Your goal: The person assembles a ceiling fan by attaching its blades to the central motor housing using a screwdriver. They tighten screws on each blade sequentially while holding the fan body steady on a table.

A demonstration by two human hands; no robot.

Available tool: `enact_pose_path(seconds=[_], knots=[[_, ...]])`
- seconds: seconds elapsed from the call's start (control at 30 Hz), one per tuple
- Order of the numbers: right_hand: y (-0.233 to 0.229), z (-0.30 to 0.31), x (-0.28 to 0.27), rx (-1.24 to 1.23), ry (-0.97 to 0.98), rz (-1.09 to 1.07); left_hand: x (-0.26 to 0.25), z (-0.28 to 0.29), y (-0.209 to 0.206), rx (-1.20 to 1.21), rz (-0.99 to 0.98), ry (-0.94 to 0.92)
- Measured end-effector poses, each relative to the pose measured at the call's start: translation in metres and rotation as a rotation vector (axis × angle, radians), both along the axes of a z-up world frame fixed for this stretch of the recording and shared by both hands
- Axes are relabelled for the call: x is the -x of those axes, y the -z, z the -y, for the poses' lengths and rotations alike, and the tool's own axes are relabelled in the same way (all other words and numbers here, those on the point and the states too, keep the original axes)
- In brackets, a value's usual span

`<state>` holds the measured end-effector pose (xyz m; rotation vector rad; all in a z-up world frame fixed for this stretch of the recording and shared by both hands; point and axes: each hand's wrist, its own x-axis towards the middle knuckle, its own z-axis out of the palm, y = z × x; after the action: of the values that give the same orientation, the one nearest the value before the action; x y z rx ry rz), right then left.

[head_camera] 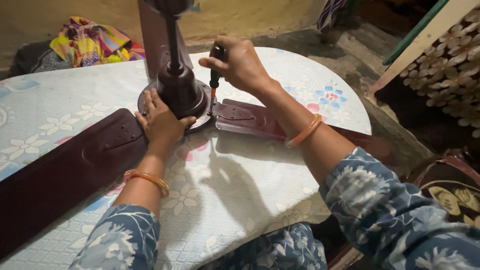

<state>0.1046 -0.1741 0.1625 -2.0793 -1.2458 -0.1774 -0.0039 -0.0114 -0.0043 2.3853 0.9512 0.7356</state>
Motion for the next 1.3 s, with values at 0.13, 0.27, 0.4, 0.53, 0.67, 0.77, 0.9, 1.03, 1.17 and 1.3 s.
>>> enact_pose_path(seconds=[0.13,0.27,0.4,0.53,0.67,0.77,0.9,1.03,1.17,1.3], knots=[[0.006,0.003,-0.009,-0.064,-0.146,-0.277,0.003,0.001,-0.001,-0.002,0.014,0.011],[0.006,0.003,-0.021,-0.162,-0.335,-0.353,0.003,0.003,-0.005,0.013,0.011,0.014],[0.007,0.001,-0.017,-0.111,-0.136,0.026,0.007,0.004,-0.005,0.002,0.023,0.031],[0.01,0.0,-0.01,-0.002,0.049,0.048,0.006,0.005,-0.006,-0.01,0.024,0.019],[0.014,0.0,-0.011,-0.149,-0.162,0.027,0.004,0.003,-0.003,-0.047,0.028,0.006],[0.013,0.004,-0.015,-0.127,-0.263,-0.106,0.003,0.003,-0.001,-0.049,0.022,0.002],[0.004,0.007,-0.013,-0.113,-0.166,-0.017,0.002,0.003,-0.001,-0.04,0.01,-0.006],[-0.004,0.003,-0.003,-0.032,-0.024,0.091,0.004,0.004,-0.002,-0.067,0.035,0.0],[-0.007,0.0,-0.001,-0.088,-0.08,-0.032,0.004,0.005,-0.006,-0.015,-0.001,-0.016],[-0.015,0.003,-0.008,-0.064,-0.223,-0.236,0.003,0.005,-0.008,-0.009,-0.015,-0.02]])
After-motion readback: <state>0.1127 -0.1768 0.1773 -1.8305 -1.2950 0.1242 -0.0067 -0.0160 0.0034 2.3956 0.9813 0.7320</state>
